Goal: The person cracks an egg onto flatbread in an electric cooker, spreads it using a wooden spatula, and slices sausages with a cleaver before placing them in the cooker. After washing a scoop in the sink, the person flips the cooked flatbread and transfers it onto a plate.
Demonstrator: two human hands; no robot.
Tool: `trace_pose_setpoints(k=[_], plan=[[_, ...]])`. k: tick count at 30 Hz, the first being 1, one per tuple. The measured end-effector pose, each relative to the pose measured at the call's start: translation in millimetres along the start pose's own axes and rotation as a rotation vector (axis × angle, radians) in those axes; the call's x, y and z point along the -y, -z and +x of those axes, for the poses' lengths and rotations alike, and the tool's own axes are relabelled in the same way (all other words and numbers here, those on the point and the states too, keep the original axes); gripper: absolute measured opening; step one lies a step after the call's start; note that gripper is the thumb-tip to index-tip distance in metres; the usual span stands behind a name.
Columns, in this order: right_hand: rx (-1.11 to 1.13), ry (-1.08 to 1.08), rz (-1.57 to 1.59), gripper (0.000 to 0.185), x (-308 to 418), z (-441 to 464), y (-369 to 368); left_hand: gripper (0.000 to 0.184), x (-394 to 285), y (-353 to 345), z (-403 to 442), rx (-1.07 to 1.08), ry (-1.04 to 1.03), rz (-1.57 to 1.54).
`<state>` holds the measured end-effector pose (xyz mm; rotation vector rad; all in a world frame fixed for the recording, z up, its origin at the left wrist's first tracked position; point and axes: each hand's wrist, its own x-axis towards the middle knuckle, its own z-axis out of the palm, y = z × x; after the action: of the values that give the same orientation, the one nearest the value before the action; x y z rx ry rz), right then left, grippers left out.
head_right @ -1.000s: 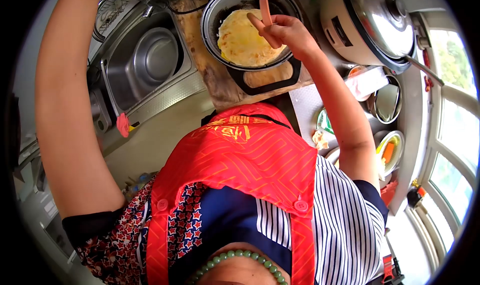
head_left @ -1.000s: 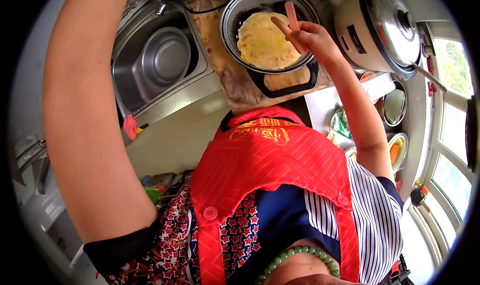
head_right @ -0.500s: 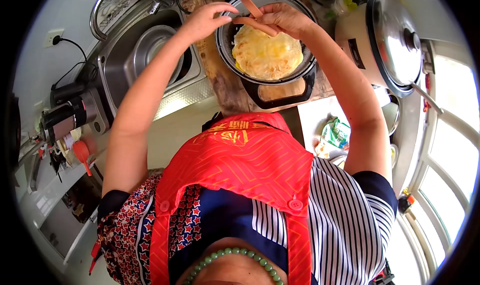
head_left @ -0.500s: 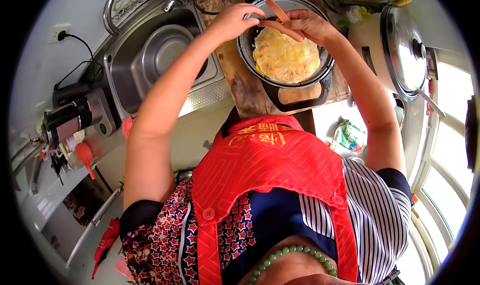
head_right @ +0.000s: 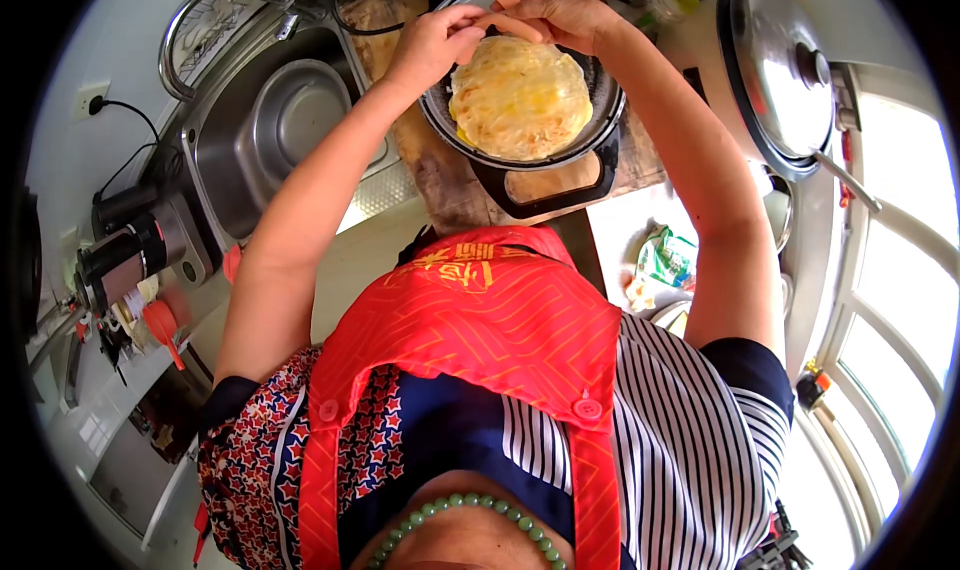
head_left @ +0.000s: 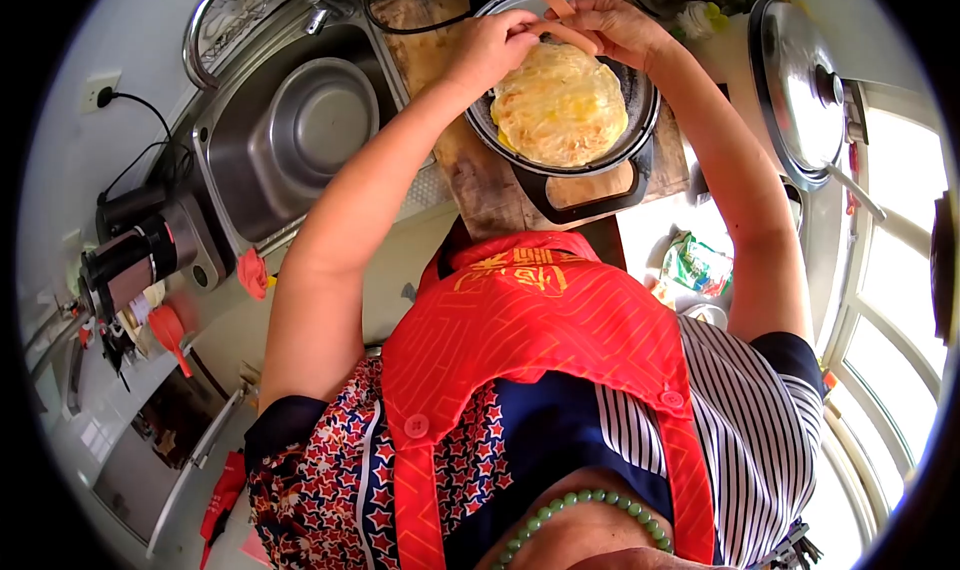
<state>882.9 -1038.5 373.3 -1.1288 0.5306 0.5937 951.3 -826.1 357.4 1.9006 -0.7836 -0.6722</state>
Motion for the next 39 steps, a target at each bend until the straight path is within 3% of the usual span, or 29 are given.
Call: trace_pose_setpoints(k=[2,5,8,13,17,20,23,25,28,37,38,39], plan=[[-0.088,0.034,-0.053,0.034,-5.5,-0.4,6.9,0.02,2.6,2.1,6.1,0.014,0.046,0.161],[-0.317,0.007,-0.578,0.035,-18.1,-4.0,22.3,0.011,12.3,1.9,14.7,-0.024,0.09,0.317],[-0.376,0.037,-0.989,0.037,-32.2,-4.0,37.5,0.007,24.9,-0.9,21.9,0.045,0.073,0.408],[-0.526,0.205,-1.118,0.024,-51.7,-5.9,47.9,0.006,37.9,-15.6,30.9,0.145,0.086,0.519],[-0.642,0.385,-1.184,0.02,-56.9,-12.8,46.7,0.023,38.0,-22.6,26.5,0.023,-0.029,0.574],[-0.701,0.276,-1.378,0.018,-57.2,-16.5,38.0,0.032,34.5,-21.0,25.6,0.063,-0.033,0.761],[-0.754,0.463,-1.644,0.029,-72.2,-14.8,45.6,0.039,24.0,-18.1,22.6,0.012,-0.1,0.881],[-0.773,0.467,-1.726,0.017,-53.2,-26.8,24.3,0.052,33.8,-17.4,21.5,-0.076,-0.263,0.949],[-0.758,0.456,-1.761,0.014,-49.0,-28.4,19.0,0.059,40.3,-21.1,21.0,-0.088,-0.309,0.965],[-0.715,0.238,-1.561,0.018,-47.9,-26.1,26.3,0.063,40.5,-13.3,19.1,0.012,-0.232,1.079],[-0.706,0.252,-1.594,0.025,-49.4,-25.8,29.2,0.066,42.6,-13.1,19.3,0.01,-0.215,1.109],[-0.698,0.267,-1.627,0.043,-50.8,-25.5,32.2,0.059,35.4,-8.8,19.2,0.0,-0.211,1.051]])
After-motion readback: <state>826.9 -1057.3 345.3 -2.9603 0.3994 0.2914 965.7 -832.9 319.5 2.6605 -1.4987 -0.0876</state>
